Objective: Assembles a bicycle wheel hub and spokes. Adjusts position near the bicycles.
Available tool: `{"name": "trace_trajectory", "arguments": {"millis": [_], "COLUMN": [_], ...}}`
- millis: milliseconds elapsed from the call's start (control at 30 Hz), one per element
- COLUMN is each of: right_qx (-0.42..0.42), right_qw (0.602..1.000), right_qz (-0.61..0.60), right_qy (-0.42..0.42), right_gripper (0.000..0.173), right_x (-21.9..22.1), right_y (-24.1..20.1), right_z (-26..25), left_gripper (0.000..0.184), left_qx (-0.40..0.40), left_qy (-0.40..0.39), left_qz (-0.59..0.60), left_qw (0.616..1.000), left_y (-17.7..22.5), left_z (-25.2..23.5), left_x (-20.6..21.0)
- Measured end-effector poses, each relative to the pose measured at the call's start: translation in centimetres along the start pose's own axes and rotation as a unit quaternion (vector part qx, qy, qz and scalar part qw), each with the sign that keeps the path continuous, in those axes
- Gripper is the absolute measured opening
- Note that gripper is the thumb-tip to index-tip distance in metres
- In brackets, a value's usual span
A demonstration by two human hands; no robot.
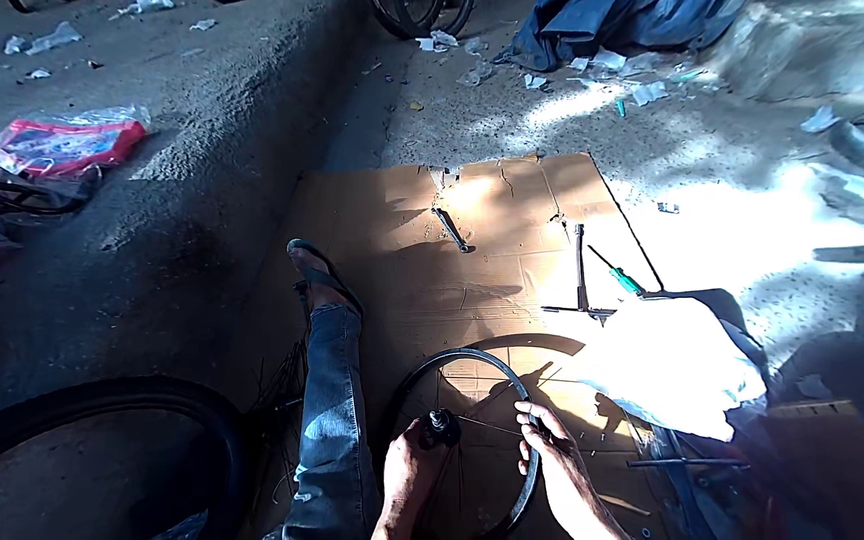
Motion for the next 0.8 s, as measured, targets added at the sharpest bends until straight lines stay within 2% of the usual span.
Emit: {"name": "trace_trajectory", "arguments": {"millis": [133,333,467,533,633,700,800], "right_qx": [0.003,-0.012,-0.065,-0.078,-0.057,-0.05,-0.058], "right_qw": [1.0,0.998,0.995,0.995,0.997,0.997,0.995], "right_qz": [0.013,0.054,0.071,0.059,0.051,0.056,0.083], "right_qy": [0.001,-0.006,-0.006,0.003,0.005,-0.01,-0.023], "right_gripper": [0.035,0.034,0.035,0.035,0.034,0.032,0.031], "right_x": [-0.5,-0.8,-0.4,-0.2,-0.5,-0.9,-1.0], "right_y": [1.4,1.4,0.6,0.5,0.7,0.9,1.0], "right_z": [0.1,0.0,0.5,0.7,0.2,0.1,0.4], "left_gripper": [0.048,0.055,0.064,0.06,0.034,0.026,0.029], "left_qx": [-0.027,-0.035,-0.004,0.022,0.062,0.034,-0.027], "left_qy": [-0.03,0.002,0.054,0.089,0.088,0.041,0.003], "left_qz": [-0.039,0.036,0.065,0.072,0.07,0.049,0.027], "left_qw": [0.998,0.999,0.996,0.993,0.992,0.997,0.999], "left_y": [0.0,-0.6,-0.3,-0.1,0.5,1.3,1.6], "left_z": [-0.1,0.4,1.5,2.2,3.0,3.6,4.1], "left_x": [0.3,0.8,0.6,0.5,0.4,0.4,0.9]}}
Point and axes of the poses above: each hand's wrist, its own z-axis away from the middle knuckle, its own x-axis out of the palm, y = z × x, the point moved 6 cm from there along -z, towards the middle knuckle, and after that the axes turned 10 degrees about z, right-handed, at the moved point
